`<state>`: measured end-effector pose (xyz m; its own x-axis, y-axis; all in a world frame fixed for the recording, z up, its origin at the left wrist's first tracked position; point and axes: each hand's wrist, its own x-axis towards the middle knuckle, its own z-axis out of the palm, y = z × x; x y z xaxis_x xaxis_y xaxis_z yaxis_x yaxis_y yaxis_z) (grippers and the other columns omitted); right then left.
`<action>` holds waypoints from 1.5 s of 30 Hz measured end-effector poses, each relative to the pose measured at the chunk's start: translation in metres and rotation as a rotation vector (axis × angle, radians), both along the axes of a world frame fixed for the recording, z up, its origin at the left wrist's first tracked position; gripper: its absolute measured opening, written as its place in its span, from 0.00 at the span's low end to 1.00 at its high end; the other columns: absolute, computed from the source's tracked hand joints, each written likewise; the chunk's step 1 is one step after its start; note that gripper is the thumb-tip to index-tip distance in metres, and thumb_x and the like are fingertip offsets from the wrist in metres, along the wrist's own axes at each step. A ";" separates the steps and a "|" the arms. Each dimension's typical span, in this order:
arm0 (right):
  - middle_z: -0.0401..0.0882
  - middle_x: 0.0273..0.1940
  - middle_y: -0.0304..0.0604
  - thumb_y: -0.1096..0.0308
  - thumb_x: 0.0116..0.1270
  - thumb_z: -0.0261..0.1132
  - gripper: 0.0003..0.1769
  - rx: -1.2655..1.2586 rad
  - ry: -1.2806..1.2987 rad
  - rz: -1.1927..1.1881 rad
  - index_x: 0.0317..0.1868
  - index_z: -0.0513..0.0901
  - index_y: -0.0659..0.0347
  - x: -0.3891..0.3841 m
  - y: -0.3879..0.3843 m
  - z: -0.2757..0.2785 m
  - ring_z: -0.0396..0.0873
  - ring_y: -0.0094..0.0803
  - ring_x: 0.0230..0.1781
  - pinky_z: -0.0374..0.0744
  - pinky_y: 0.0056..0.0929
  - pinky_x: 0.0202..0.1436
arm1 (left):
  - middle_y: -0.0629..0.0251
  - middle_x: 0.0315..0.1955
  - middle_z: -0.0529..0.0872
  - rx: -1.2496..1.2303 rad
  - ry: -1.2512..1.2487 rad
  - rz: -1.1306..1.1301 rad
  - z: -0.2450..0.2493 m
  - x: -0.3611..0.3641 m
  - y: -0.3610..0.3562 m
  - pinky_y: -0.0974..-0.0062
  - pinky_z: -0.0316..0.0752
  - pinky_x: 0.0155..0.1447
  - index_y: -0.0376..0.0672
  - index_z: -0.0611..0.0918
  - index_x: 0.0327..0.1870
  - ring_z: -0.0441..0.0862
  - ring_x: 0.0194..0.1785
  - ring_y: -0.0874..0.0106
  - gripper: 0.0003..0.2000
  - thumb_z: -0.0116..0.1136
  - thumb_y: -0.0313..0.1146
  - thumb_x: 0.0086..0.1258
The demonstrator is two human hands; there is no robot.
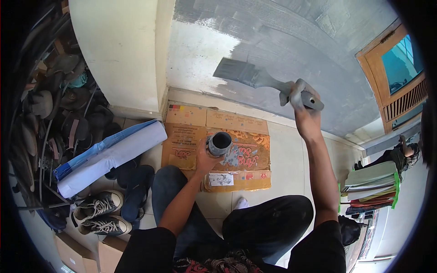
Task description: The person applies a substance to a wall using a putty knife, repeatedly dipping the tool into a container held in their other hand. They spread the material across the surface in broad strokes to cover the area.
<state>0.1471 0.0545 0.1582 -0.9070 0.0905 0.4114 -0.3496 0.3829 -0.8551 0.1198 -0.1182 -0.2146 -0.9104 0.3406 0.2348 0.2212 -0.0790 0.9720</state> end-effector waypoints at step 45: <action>0.82 0.35 0.50 0.78 0.66 0.62 0.08 0.202 0.488 -0.050 0.45 0.76 0.63 -0.218 -0.097 -0.075 0.78 0.38 0.27 0.79 0.32 0.37 | 0.55 0.55 0.83 -0.009 -0.002 0.140 0.026 -0.105 0.001 0.64 0.81 0.62 0.40 0.73 0.65 0.84 0.59 0.63 0.41 0.84 0.26 0.45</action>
<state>-0.0711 -0.0425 0.0834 -0.6022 0.0044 0.7983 -0.6655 0.5497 -0.5050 0.0144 -0.1174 -0.1890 -0.9496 0.2125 0.2305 0.2275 -0.0386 0.9730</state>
